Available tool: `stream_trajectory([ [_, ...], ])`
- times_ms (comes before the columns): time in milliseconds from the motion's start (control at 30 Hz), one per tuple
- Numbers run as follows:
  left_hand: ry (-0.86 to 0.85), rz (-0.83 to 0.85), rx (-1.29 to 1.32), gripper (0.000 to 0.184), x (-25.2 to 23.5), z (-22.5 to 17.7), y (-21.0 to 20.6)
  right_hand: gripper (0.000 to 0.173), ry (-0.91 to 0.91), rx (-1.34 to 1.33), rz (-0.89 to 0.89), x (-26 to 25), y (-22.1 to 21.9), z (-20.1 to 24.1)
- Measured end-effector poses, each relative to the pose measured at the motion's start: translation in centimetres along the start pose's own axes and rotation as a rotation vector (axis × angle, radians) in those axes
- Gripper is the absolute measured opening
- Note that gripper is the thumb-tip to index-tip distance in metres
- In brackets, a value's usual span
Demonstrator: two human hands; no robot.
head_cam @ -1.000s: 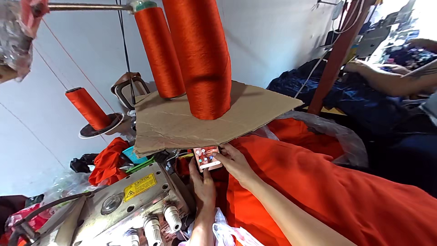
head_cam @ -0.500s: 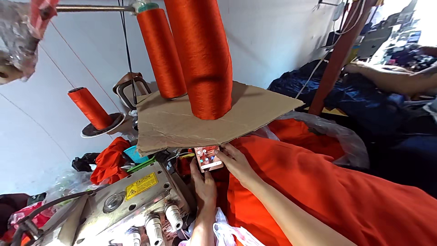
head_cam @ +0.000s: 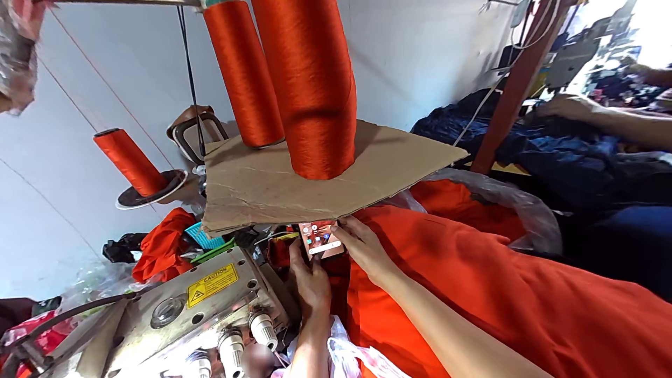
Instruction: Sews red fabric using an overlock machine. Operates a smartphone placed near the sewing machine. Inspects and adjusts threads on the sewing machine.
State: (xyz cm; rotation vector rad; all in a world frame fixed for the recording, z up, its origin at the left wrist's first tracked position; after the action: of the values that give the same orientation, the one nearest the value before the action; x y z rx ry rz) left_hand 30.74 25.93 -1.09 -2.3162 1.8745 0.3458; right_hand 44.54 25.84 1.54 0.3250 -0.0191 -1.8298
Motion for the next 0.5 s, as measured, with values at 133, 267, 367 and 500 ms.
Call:
stream_trajectory([
  [133, -0.025, 0.007, 0.048, 0.036, 0.10, 0.00, 0.16, 0.033, 0.026, -0.026, 0.003, -0.05, -0.01, 0.08],
  [267, -0.027, 0.020, 0.054, 0.043, 0.28, -0.14, 0.32, 0.036, 0.016, -0.028, 0.011, -0.04, -0.08, 0.14],
  [367, -0.009, 0.023, 0.053, 0.046, 0.39, -0.24, 0.33, 0.038, 0.005, -0.028, 0.016, -0.07, -0.10, 0.17],
  [500, -0.010, 0.031, 0.074, 0.048, 0.32, -0.10, 0.17, 0.037, 0.001, -0.027, 0.007, 0.02, -0.04, 0.32],
])
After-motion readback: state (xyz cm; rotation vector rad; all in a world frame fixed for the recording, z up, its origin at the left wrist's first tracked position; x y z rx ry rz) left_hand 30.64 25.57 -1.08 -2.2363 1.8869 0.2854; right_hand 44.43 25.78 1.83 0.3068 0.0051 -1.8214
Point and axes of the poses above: each hand's wrist, its own x-axis away from the middle knuckle, its own y-axis out of the back of the hand, z = x × y, the point moved 6 cm from there along -x, towards the middle knuckle, and after that the axes turned 1 degree about -x, right-handed, at the moved point
